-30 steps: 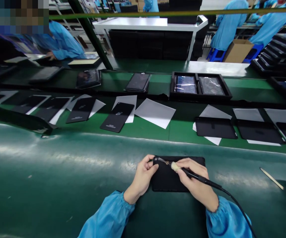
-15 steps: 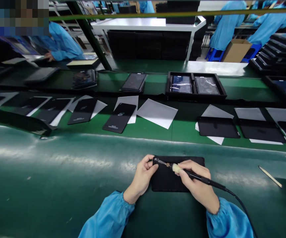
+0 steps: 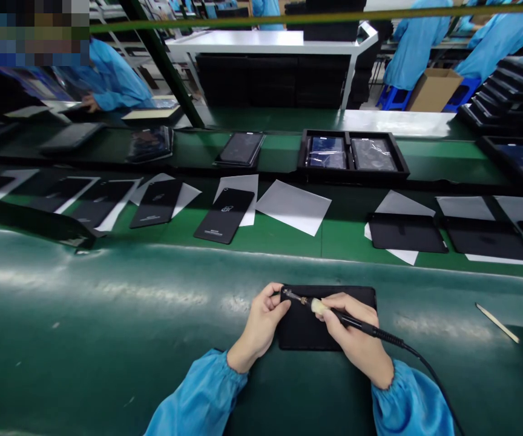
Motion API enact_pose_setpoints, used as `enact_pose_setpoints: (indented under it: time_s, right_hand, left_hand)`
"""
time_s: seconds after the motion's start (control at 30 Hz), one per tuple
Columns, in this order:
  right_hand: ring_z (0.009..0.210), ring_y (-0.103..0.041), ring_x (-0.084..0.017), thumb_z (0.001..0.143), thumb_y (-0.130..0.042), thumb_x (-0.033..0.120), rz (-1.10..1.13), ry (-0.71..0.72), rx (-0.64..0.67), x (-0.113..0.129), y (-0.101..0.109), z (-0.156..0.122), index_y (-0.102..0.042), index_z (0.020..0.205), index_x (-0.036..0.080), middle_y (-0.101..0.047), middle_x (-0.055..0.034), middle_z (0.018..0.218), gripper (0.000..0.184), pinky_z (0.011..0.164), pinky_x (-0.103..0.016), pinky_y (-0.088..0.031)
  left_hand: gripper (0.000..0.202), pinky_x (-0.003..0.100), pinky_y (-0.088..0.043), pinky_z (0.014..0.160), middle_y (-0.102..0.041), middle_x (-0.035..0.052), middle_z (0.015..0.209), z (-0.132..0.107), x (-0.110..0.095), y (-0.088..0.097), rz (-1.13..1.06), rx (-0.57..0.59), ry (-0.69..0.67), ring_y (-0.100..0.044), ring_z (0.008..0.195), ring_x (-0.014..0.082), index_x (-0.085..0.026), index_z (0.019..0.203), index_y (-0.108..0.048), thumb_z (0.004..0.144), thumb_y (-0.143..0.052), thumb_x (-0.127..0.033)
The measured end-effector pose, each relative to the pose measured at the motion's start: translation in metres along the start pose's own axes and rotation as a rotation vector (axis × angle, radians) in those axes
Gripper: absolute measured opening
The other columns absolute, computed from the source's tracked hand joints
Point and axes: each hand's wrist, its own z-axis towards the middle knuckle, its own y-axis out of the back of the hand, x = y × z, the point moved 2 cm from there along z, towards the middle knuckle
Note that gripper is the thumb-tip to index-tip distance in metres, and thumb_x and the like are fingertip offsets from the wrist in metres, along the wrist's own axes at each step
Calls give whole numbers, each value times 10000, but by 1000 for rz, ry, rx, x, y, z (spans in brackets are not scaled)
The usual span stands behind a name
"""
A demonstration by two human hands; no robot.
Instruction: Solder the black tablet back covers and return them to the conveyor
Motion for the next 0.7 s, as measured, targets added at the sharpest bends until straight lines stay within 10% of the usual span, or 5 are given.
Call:
enact_pose_setpoints:
  time_s: [0.7]
  right_hand:
    - [732,-747,-193,914,-624,172,-77,62,-216,-1,-13,-29,-721,993,232,-760,-21,813,139,674,-296,-608]
  left_hand:
    - [330,227,-506,610,-745,21,752,1,2,0,3,-25,-32,-676,616,144,-196,929,-556,732,-805,-289]
